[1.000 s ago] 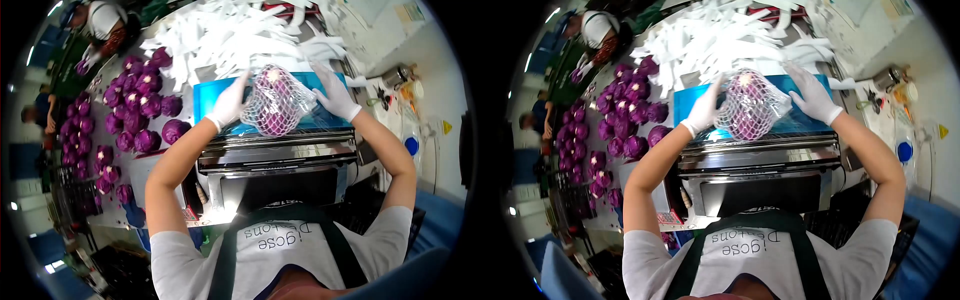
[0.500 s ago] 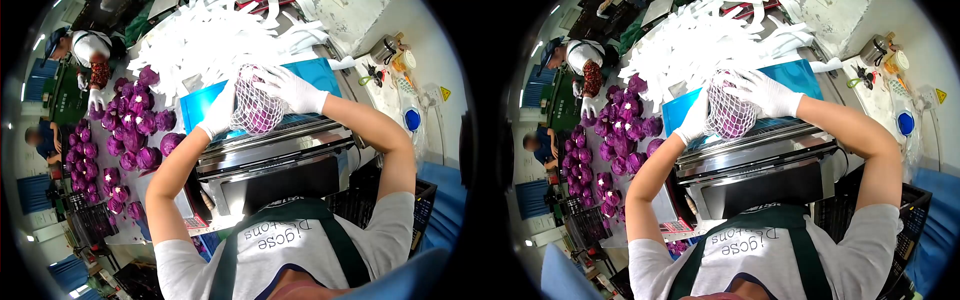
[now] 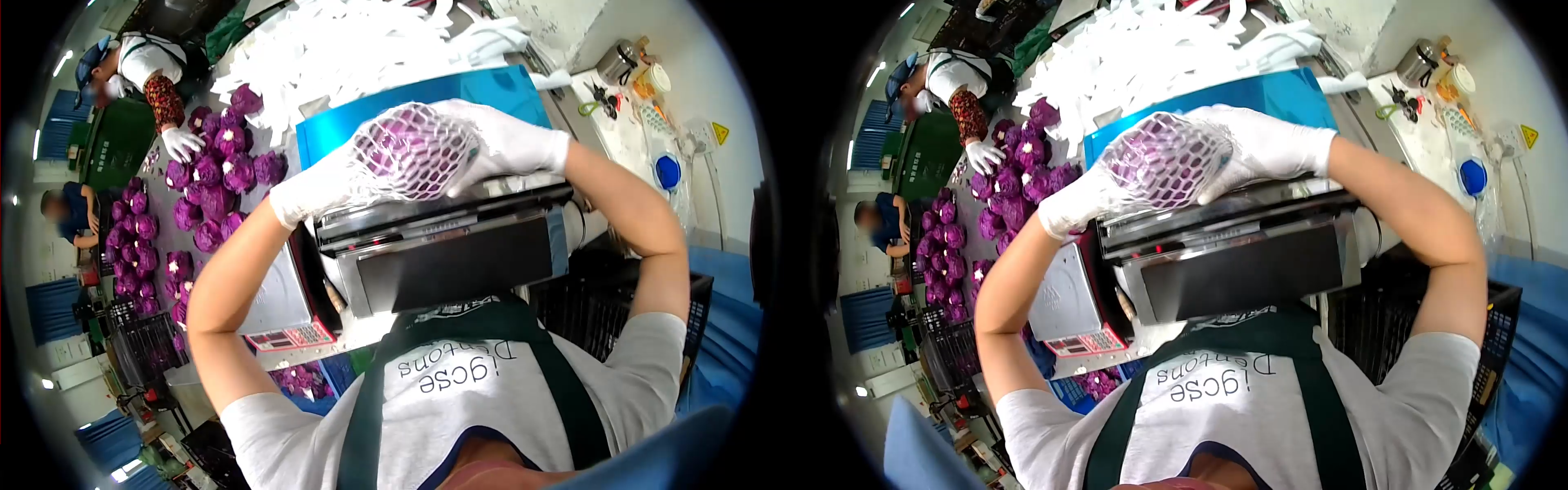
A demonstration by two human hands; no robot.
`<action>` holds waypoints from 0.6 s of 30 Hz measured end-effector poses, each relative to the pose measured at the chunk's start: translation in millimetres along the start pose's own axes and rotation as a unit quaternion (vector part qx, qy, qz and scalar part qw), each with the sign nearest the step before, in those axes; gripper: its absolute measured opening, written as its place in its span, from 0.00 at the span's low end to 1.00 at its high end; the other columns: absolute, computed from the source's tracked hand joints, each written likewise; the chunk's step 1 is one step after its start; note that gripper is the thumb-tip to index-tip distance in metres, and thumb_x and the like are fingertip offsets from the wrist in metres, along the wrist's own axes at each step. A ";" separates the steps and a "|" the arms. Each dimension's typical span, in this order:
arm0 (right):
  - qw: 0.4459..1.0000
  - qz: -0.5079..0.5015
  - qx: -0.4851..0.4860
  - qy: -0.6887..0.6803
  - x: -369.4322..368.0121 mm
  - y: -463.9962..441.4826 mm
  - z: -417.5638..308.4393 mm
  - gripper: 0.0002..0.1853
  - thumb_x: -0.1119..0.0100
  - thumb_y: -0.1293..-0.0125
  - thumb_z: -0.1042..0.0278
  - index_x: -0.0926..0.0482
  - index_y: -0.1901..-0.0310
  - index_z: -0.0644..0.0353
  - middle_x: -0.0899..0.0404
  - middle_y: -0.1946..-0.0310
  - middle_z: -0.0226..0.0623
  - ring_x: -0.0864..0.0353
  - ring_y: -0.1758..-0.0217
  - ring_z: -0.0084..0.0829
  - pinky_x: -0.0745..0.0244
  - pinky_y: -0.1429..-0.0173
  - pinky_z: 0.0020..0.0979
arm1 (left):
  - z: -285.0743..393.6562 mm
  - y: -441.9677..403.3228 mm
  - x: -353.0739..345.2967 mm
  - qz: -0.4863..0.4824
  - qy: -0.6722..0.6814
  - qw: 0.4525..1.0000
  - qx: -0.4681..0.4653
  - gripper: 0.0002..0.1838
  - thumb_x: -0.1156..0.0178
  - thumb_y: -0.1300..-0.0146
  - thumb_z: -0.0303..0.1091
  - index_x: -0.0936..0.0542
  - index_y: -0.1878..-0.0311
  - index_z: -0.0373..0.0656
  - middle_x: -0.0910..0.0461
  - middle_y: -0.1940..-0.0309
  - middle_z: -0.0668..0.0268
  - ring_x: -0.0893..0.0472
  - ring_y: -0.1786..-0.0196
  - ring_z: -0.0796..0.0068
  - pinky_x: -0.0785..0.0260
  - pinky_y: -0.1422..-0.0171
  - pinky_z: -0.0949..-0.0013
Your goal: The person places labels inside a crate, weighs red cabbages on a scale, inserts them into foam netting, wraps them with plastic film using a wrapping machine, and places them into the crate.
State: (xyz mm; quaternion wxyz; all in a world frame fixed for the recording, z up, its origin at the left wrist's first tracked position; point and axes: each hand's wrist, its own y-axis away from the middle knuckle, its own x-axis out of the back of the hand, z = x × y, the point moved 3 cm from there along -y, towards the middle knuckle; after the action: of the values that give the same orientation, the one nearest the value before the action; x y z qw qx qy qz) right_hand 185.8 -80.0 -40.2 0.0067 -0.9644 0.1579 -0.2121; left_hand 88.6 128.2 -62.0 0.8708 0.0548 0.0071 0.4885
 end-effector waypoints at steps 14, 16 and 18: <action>0.678 -0.222 -0.391 -0.581 -202.7 178.5 69.4 0.53 0.66 0.35 0.22 0.48 0.28 0.71 0.40 0.33 0.67 0.34 0.34 0.65 0.32 0.36 0.62 | -152.9 147.3 -200.8 -0.106 0.613 0.701 0.348 0.53 0.64 0.40 0.79 0.37 0.30 0.36 0.28 0.38 0.44 0.26 0.37 0.50 0.30 0.41 0.47; 0.697 -0.163 -0.373 -0.590 -201.8 193.7 74.4 0.50 0.64 0.32 0.27 0.47 0.29 0.74 0.39 0.34 0.68 0.32 0.35 0.63 0.31 0.36 0.60 | -151.7 162.5 -199.8 -0.081 0.635 0.696 0.324 0.56 0.63 0.41 0.80 0.38 0.29 0.34 0.31 0.36 0.40 0.29 0.34 0.46 0.34 0.37 0.44; 0.742 -0.056 -0.357 -0.564 -185.3 207.5 52.8 0.41 0.66 0.25 0.38 0.40 0.35 0.77 0.32 0.39 0.65 0.26 0.39 0.58 0.25 0.40 0.50 | -141.3 175.5 -196.6 -0.050 0.613 0.725 0.309 0.56 0.64 0.40 0.80 0.38 0.29 0.33 0.33 0.35 0.37 0.33 0.31 0.42 0.39 0.33 0.41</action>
State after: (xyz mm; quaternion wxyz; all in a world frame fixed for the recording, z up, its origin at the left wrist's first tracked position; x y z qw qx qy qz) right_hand -14.5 -223.0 -180.2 -0.2622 -0.8468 0.1357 0.4425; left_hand -172.7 64.1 -192.6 0.6348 0.0092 0.6928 0.3419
